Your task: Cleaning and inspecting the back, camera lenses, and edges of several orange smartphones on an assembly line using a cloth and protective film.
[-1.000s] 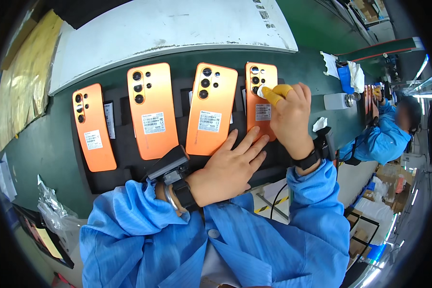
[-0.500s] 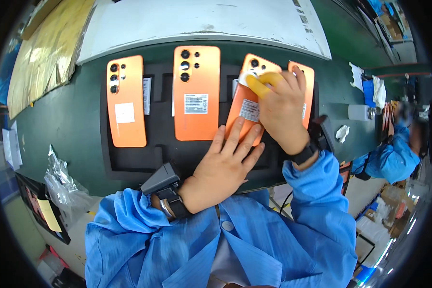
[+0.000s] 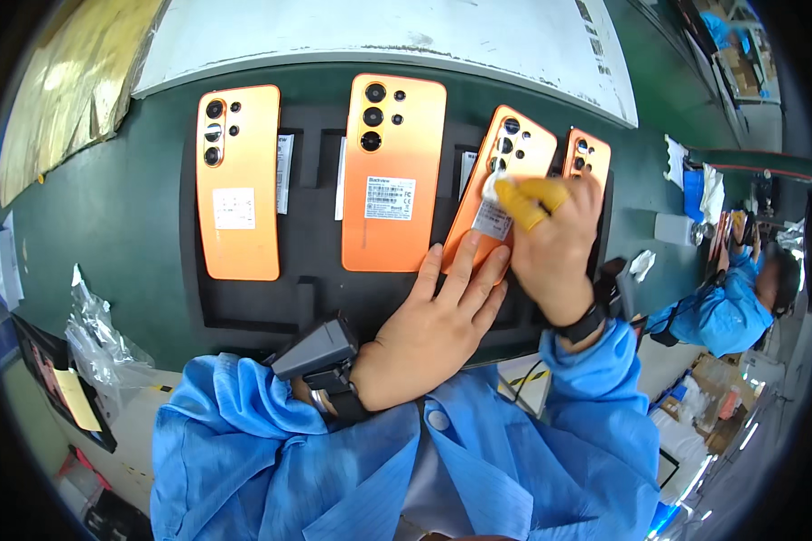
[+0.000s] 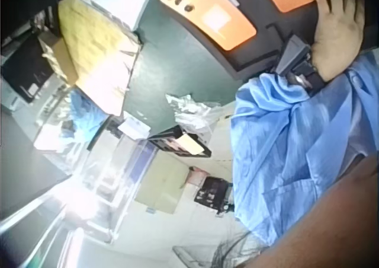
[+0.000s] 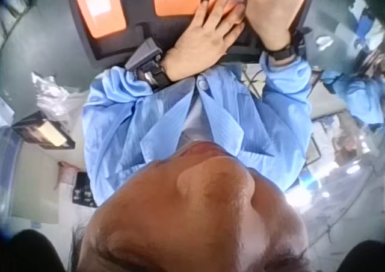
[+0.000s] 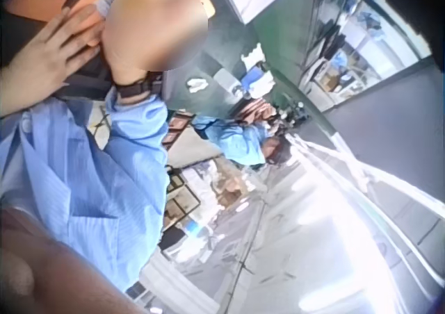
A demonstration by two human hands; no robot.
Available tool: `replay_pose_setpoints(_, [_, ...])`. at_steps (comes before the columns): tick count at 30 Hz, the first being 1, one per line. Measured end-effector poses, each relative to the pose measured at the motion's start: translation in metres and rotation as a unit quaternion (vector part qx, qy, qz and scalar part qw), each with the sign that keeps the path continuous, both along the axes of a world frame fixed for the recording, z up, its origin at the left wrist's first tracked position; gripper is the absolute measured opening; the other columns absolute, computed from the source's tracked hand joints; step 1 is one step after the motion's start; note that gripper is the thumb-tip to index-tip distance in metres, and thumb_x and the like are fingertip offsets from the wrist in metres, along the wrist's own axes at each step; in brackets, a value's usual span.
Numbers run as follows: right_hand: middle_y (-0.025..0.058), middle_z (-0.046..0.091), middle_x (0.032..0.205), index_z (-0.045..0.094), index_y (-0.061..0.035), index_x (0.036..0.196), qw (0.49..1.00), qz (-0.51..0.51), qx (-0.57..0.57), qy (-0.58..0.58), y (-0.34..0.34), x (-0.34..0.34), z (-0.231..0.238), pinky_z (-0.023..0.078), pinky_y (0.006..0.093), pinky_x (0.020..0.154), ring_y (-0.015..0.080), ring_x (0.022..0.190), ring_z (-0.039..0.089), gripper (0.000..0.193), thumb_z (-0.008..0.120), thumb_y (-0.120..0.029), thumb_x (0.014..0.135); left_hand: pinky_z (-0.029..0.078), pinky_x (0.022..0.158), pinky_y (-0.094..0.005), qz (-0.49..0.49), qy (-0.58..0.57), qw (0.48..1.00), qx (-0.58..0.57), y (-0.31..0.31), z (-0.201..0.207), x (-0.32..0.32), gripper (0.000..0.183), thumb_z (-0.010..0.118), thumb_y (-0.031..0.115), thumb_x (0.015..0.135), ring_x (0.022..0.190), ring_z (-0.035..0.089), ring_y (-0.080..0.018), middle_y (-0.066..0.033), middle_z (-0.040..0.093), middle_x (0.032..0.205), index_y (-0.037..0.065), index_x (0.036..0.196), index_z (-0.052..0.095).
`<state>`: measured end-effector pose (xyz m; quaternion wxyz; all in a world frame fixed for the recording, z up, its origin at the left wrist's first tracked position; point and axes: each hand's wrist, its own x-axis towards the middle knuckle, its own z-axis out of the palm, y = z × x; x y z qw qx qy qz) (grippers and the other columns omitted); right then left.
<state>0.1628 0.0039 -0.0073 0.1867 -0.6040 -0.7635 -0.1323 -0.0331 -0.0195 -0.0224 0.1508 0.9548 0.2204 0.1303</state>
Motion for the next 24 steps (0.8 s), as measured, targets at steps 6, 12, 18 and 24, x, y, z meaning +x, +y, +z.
replay_pose_setpoints(6, [0.0001, 0.066, 0.094, 0.079, -0.0172, 0.094, 0.997, 0.039, 0.067, -0.028, 0.051, 0.004, 0.005, 0.037, 0.0567, 0.103, 0.0249, 0.095, 0.057, 0.022, 0.069, -0.009, 0.076, 0.034, 0.109, -0.0644, -0.002, 0.003, 1.0, -0.005, 0.002, 0.002, -0.003, 0.045, 0.053, 0.024, 0.091, 0.143, 0.034, -0.0503, -0.0213, 0.042, 0.154, 0.007, 0.132, 0.063])
replay_pose_setpoints(12, [0.0013, 0.064, 0.097, 0.079, -0.0146, 0.096, 0.999, 0.005, 0.034, 0.021, 0.016, 0.001, 0.002, 0.038, 0.0524, 0.103, 0.0255, 0.093, 0.057, 0.03, 0.072, -0.005, 0.069, 0.034, 0.109, -0.0642, 0.0, -0.003, 1.0, 0.003, -0.002, -0.001, 0.0, 0.045, 0.052, 0.025, 0.092, 0.142, 0.037, -0.0495, -0.0207, 0.043, 0.154, 0.007, 0.131, 0.064])
replay_pose_setpoints(18, [0.0004, 0.065, 0.094, 0.079, -0.0184, 0.097, 0.998, 0.036, 0.047, -0.004, 0.061, 0.009, 0.015, 0.037, 0.0555, 0.103, 0.0252, 0.093, 0.057, 0.03, 0.07, -0.005, 0.071, 0.036, 0.108, -0.0642, -0.008, 0.006, 1.0, 0.014, 0.003, -0.001, -0.004, 0.044, 0.05, 0.026, 0.093, 0.14, 0.04, -0.0504, -0.0217, 0.044, 0.154, 0.007, 0.131, 0.064])
replay_pose_setpoints(24, [-0.0009, 0.064, 0.092, 0.08, -0.0185, 0.095, 0.998, 0.041, 0.018, 0.052, 0.02, -0.007, 0.003, 0.033, 0.057, 0.109, 0.0242, 0.092, 0.058, 0.026, 0.068, -0.008, 0.073, 0.034, 0.109, -0.0646, 0.003, 0.002, 1.0, 0.021, -0.002, -0.001, 0.001, 0.044, 0.049, 0.026, 0.094, 0.141, 0.039, -0.0499, -0.0215, 0.045, 0.153, 0.007, 0.131, 0.064])
